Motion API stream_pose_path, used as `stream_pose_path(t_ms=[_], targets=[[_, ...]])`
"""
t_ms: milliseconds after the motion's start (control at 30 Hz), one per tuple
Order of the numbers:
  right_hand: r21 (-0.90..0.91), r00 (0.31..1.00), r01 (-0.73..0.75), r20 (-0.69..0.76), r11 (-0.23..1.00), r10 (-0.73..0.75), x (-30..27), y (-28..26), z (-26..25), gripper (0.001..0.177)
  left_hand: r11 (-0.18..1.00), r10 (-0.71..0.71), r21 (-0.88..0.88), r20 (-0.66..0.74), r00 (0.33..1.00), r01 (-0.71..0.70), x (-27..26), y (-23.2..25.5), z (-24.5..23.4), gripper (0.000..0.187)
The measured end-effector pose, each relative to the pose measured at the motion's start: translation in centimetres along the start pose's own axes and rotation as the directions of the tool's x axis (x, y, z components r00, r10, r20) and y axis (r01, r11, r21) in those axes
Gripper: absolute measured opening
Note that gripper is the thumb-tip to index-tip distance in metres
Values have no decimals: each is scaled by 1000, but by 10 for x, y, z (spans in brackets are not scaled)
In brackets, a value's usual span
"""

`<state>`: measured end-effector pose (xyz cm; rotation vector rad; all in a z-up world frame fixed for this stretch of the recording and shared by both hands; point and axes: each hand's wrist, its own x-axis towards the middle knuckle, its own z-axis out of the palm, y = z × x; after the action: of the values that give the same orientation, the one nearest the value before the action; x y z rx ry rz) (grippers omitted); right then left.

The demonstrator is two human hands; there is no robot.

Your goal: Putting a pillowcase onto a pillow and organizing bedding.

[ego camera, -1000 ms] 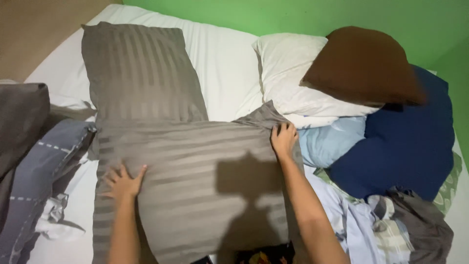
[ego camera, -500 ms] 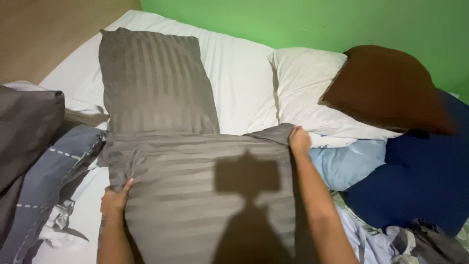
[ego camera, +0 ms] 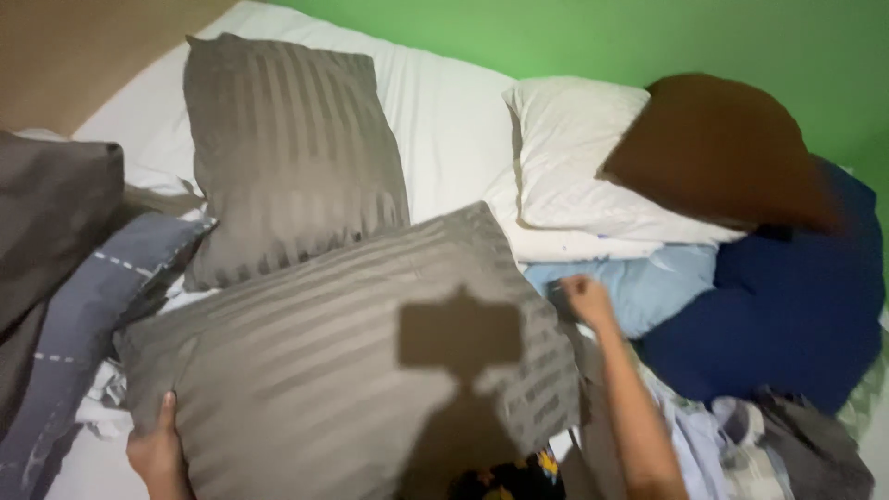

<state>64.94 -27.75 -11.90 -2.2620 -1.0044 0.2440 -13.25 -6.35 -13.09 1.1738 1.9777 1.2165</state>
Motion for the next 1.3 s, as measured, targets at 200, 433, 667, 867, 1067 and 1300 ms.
stream_pose_path(t_ms=[200, 433, 667, 867, 1067, 1300], targets=[[-162, 906, 399, -84, 902, -416, -92, -59, 64, 51, 912, -406, 169, 246, 880, 373, -19, -15, -29, 91], [-173, 819, 569, 27, 804, -574, -94, -179, 116, 59, 803, -577, 169, 459, 675, 571, -60, -38, -68, 101], [-294, 858, 513, 196, 807, -474, -138, -205, 138, 90, 781, -566, 110, 540, 623, 614, -52, -34, -62, 102], [-330, 850, 467, -90, 821, -519, -129, -98, 98, 105, 762, -576, 121, 574, 582, 636, -46, -30, -64, 103], [349, 767, -514, 597, 783, 237, -157, -38, 66, 105, 652, -641, 74, 585, 497, 755, -59, -30, -39, 83], [658, 648, -753, 737, 16, 194, -144, -103, 81, 60, 609, -262, -425, 689, 676, 670, -90, -28, 41, 48]])
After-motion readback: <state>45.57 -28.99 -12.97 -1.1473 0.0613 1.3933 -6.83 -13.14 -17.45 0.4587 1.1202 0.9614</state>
